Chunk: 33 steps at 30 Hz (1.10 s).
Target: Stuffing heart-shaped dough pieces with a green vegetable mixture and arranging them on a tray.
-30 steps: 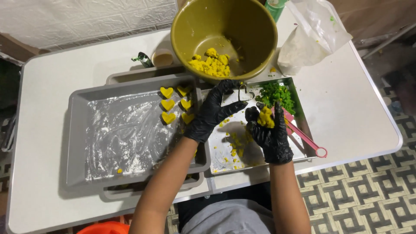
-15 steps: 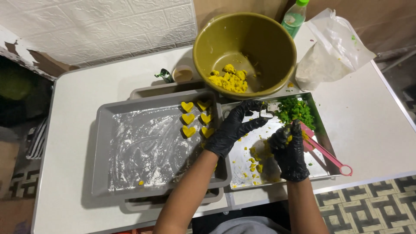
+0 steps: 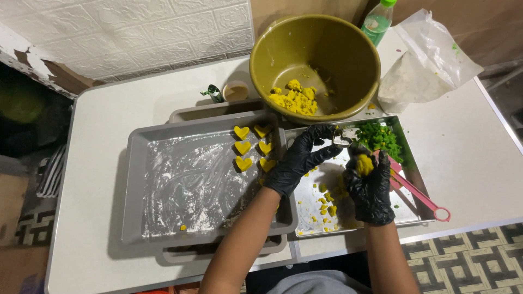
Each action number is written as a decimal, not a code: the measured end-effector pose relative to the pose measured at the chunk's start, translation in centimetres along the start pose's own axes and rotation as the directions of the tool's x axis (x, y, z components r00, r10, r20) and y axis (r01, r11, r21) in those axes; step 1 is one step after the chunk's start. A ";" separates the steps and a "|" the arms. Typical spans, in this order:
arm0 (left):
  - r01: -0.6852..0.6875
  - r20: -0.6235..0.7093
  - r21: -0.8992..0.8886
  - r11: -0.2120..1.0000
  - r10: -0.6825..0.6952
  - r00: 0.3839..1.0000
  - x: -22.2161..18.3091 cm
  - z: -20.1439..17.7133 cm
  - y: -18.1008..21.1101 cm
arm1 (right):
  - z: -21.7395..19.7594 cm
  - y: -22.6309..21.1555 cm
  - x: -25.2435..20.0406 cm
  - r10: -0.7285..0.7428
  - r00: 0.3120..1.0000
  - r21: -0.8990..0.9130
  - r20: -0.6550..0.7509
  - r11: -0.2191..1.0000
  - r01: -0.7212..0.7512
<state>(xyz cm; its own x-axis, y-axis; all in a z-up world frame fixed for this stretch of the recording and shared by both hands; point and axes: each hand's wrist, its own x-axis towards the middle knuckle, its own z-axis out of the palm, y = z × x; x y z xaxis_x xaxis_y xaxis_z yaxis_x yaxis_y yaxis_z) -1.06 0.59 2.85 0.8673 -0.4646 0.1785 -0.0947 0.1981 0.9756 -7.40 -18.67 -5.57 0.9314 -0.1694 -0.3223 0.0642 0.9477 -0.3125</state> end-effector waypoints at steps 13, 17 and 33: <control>-0.033 -0.038 -0.028 0.999 0.032 0.999 0.7 -0.4 -2.8 | 2.0 0.2 -1.9 -0.101 0.982 -0.311 -0.162 0.949 0.047; 0.004 -0.037 -0.034 0.999 -0.005 0.999 0.8 -0.3 -2.6 | 1.9 0.3 -2.7 -0.054 0.980 -0.297 -0.194 0.955 -0.007; 0.040 -0.041 -0.037 0.999 -0.041 0.998 -0.1 -0.2 0.0 | 3.0 0.0 -4.1 -0.101 0.995 -0.183 -0.016 0.978 0.097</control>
<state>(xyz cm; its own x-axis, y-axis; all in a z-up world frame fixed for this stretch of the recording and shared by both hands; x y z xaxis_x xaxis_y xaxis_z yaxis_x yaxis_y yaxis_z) -1.07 0.81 2.84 0.8897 -0.4369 0.1329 -0.0421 0.2112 0.9765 -10.15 -17.13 -1.57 0.9144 -0.2685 -0.3029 0.0873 0.8615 -0.5002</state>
